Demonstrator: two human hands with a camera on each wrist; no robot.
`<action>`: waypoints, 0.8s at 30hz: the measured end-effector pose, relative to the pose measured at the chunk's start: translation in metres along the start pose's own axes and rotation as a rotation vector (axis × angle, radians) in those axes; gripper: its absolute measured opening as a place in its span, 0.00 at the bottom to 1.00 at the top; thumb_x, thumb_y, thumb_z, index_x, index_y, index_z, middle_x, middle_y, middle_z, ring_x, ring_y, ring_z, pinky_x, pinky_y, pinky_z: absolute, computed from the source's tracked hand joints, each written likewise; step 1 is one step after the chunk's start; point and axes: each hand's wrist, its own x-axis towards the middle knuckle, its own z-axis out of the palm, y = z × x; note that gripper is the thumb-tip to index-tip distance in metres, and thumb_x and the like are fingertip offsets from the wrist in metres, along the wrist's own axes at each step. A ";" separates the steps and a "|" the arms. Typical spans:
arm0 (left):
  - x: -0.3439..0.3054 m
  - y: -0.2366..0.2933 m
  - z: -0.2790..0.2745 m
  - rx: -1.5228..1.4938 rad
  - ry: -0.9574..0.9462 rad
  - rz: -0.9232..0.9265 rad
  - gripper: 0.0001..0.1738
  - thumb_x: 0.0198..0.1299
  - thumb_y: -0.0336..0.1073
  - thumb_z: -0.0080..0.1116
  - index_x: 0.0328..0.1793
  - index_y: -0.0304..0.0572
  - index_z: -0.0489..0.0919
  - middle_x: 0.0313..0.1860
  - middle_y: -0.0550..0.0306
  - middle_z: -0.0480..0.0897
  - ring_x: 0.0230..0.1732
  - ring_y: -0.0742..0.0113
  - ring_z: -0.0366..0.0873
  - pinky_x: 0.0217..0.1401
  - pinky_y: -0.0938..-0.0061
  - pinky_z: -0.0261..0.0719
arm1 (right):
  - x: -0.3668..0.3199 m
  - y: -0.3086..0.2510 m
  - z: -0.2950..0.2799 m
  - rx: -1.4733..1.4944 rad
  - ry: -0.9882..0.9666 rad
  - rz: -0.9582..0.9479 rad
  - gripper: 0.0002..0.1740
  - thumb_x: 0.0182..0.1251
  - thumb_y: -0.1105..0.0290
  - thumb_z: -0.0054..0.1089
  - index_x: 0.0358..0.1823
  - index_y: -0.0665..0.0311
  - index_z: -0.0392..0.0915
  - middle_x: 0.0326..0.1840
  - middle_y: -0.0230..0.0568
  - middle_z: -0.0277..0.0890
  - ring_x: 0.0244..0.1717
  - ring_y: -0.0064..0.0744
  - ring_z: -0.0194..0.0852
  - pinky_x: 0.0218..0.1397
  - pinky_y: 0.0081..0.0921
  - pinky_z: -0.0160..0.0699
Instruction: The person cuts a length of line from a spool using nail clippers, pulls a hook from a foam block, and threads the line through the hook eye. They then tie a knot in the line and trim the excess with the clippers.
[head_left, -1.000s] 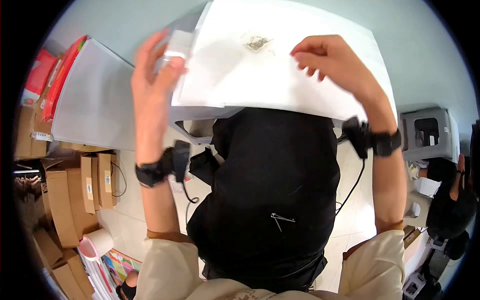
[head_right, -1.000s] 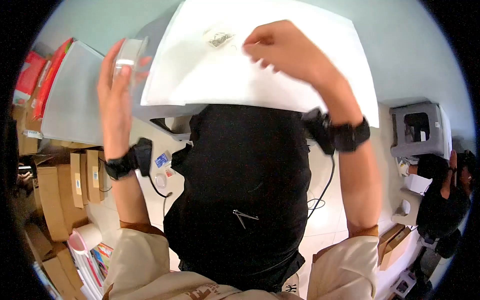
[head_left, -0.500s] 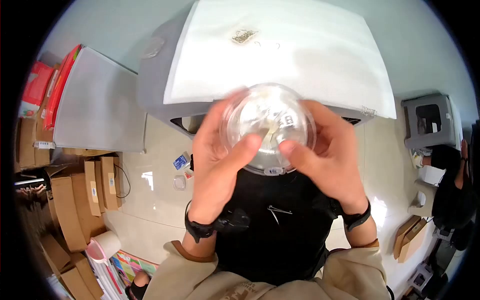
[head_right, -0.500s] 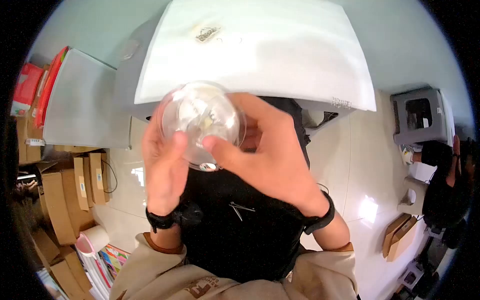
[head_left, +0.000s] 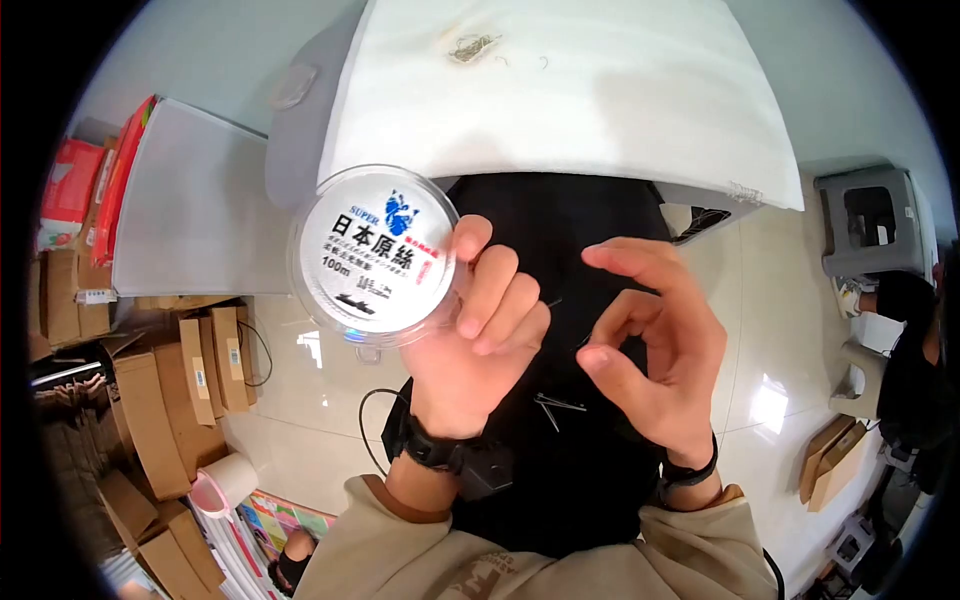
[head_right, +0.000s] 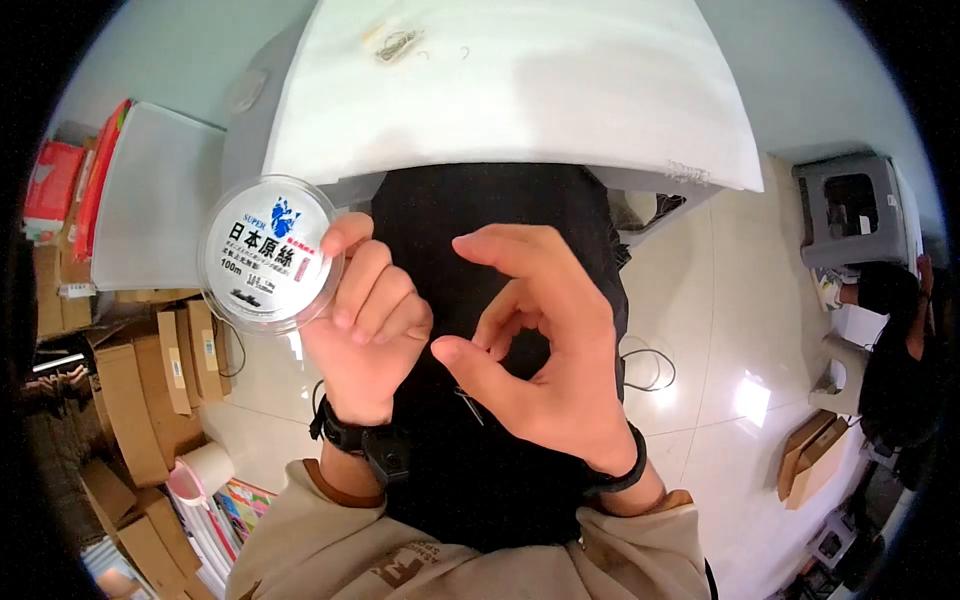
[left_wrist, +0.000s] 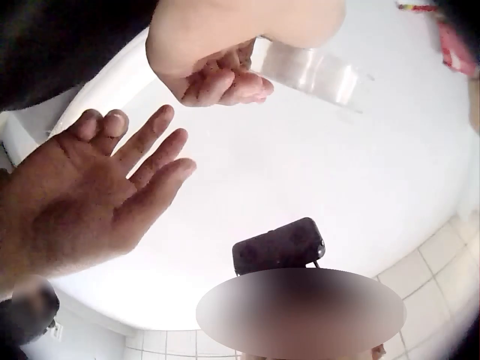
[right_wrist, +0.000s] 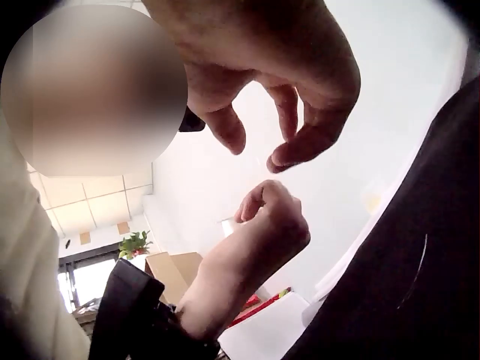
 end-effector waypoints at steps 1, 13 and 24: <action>0.000 0.001 -0.001 0.004 -0.016 -0.018 0.12 0.67 0.46 0.44 0.40 0.47 0.68 0.16 0.63 0.62 0.18 0.73 0.57 0.25 0.78 0.54 | -0.001 0.003 0.000 -0.024 -0.025 -0.002 0.32 0.45 0.79 0.70 0.57 0.66 0.72 0.51 0.43 0.71 0.24 0.20 0.71 0.25 0.14 0.69; 0.000 -0.013 0.001 0.234 0.007 -0.043 0.11 0.66 0.46 0.50 0.38 0.51 0.66 0.19 0.63 0.64 0.21 0.73 0.58 0.26 0.80 0.57 | -0.004 0.009 0.006 -0.253 0.057 -0.260 0.06 0.53 0.82 0.65 0.33 0.70 0.77 0.31 0.42 0.75 0.22 0.26 0.69 0.23 0.19 0.67; 0.000 0.017 -0.007 0.579 0.121 0.284 0.12 0.64 0.43 0.51 0.45 0.45 0.68 0.38 0.56 0.71 0.41 0.61 0.69 0.47 0.70 0.67 | -0.015 0.004 -0.036 0.677 -0.076 0.115 0.13 0.74 0.60 0.45 0.36 0.62 0.63 0.20 0.47 0.72 0.18 0.30 0.70 0.23 0.22 0.72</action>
